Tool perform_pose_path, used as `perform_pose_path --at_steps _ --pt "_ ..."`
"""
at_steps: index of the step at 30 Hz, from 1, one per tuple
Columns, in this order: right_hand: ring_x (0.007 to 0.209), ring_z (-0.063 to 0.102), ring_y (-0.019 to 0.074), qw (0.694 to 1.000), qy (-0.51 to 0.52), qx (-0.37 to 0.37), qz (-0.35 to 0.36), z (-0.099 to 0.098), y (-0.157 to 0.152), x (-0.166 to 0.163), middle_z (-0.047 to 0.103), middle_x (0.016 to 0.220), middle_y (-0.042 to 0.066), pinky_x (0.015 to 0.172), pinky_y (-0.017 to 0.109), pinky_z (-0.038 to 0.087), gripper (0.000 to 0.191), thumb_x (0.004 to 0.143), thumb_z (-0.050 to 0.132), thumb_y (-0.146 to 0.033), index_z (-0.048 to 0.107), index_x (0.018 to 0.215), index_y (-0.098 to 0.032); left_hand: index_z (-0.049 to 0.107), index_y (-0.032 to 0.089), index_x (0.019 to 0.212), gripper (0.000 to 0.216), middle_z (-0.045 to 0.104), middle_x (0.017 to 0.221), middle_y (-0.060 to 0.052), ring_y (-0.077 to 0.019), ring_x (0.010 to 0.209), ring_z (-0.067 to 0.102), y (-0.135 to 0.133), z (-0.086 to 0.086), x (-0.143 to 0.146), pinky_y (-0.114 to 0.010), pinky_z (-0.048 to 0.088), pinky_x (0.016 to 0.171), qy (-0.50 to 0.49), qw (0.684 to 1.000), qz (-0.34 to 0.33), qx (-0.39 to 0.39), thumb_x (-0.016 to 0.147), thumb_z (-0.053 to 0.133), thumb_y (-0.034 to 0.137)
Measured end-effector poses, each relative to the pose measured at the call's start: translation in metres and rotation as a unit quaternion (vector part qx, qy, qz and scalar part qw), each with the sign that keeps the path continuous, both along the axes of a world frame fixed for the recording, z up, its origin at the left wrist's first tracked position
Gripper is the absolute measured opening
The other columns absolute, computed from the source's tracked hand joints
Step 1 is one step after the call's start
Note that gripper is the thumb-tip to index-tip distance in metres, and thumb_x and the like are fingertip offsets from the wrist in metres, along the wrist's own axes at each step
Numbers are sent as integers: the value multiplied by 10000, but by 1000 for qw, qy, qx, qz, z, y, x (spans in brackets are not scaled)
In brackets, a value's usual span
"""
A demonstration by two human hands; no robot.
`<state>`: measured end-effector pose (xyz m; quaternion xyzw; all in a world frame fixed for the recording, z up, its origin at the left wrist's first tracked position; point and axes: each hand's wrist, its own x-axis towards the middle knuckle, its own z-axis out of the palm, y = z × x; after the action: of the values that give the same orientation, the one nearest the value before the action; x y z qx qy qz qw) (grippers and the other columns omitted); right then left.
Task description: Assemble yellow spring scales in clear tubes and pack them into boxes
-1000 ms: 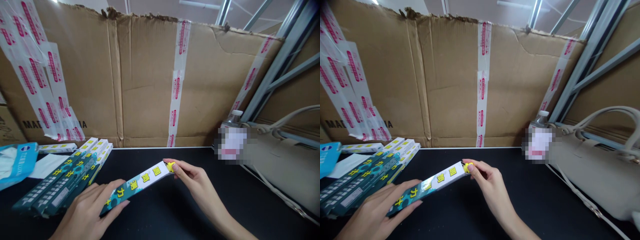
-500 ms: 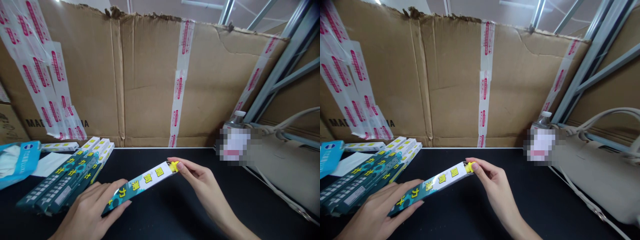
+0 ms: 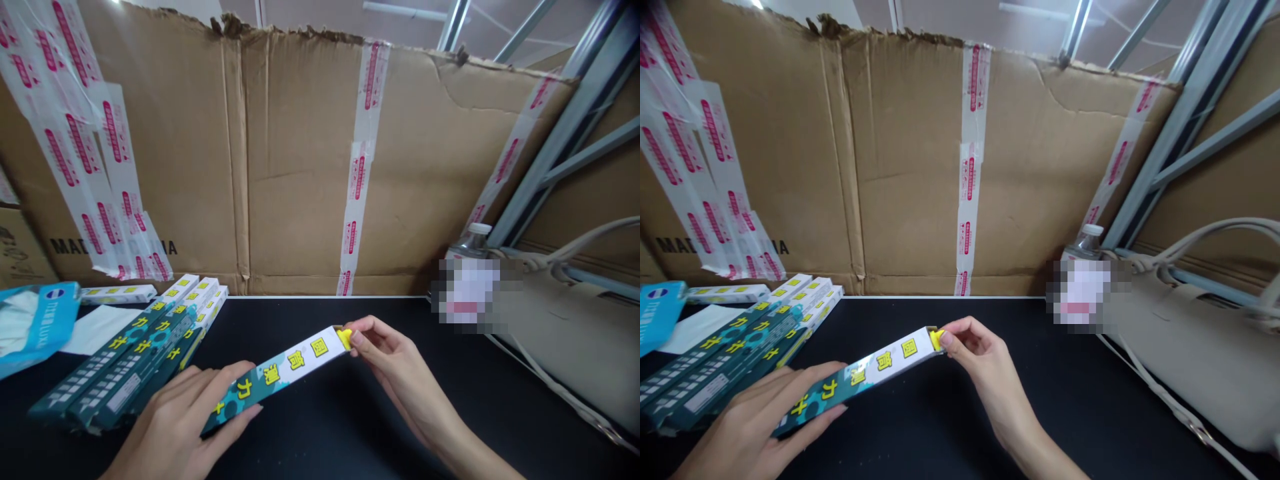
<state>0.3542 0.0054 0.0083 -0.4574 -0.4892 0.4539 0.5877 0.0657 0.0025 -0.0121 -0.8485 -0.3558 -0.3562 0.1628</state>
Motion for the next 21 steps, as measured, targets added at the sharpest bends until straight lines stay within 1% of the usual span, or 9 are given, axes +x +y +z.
perform_pose_path --at_steps 3,6,7,10,11,15,17,20,21 --pt "867 603 217 999 -31 27 -15 -2 0 1 676 906 46 766 301 485 362 796 809 -568 739 748 -216 594 263 1198 320 820 915 41 -179 740 791 0 -2 0 -298 560 728 6 1000 2 -6 1069 440 512" --pt "956 597 239 991 -111 68 -12 -6 -4 -4 629 1089 79 796 322 467 415 904 686 -573 743 714 -209 596 264 1201 313 820 932 40 -185 747 791 1 -2 -1 -311 561 729 12 1000 -3 -10 1068 448 505" --pt "978 599 242 987 -136 80 -3 -7 -6 -6 613 1138 80 805 327 471 389 915 683 -546 735 723 -212 599 266 1197 307 820 930 42 -183 744 791 1 -2 -1 -312 561 730 12 1000 -4 -11 1068 450 502" --pt "1010 609 239 986 -137 92 20 -11 -10 -14 590 1205 61 851 341 512 208 851 792 -431 699 845 -244 601 269 1195 305 820 935 40 -180 745 791 1 -2 -1 -310 564 729 9 1000 -3 -11 1066 454 503" --pt "998 617 234 990 -112 85 24 -12 -10 -16 591 1205 55 859 348 530 220 818 827 -402 686 905 -257 600 271 1196 305 821 939 38 -182 747 791 1 -2 -1 -309 569 727 8 1000 -4 -12 1064 457 505" --pt "912 654 212 999 -20 28 15 -10 -8 -18 625 1138 33 812 351 576 527 702 911 -337 652 1160 -305 607 294 1181 275 819 931 34 -194 740 791 -1 -1 -2 -302 602 688 -9 999 -6 -34 1044 493 504" --pt "940 666 224 999 -36 16 21 -6 -6 -15 645 1103 36 839 351 571 531 671 921 -307 711 1158 -290 612 310 1195 274 819 949 30 -203 766 796 -2 -2 -4 -285 627 673 -24 997 -3 -69 998 568 496" --pt "987 679 252 997 -73 26 23 -3 -3 -10 663 1086 58 864 359 570 348 670 906 -304 811 1001 -250 626 332 1237 326 821 1049 31 -199 884 806 -1 -2 -8 -233 651 748 -63 989 -9 -137 932 650 442" --pt "993 685 260 997 -72 29 13 -4 -1 -9 668 1107 66 857 364 577 331 663 907 -311 823 976 -245 643 338 1230 317 821 1077 36 -194 918 805 0 -2 -9 -214 647 781 -80 984 -16 -159 925 654 422"
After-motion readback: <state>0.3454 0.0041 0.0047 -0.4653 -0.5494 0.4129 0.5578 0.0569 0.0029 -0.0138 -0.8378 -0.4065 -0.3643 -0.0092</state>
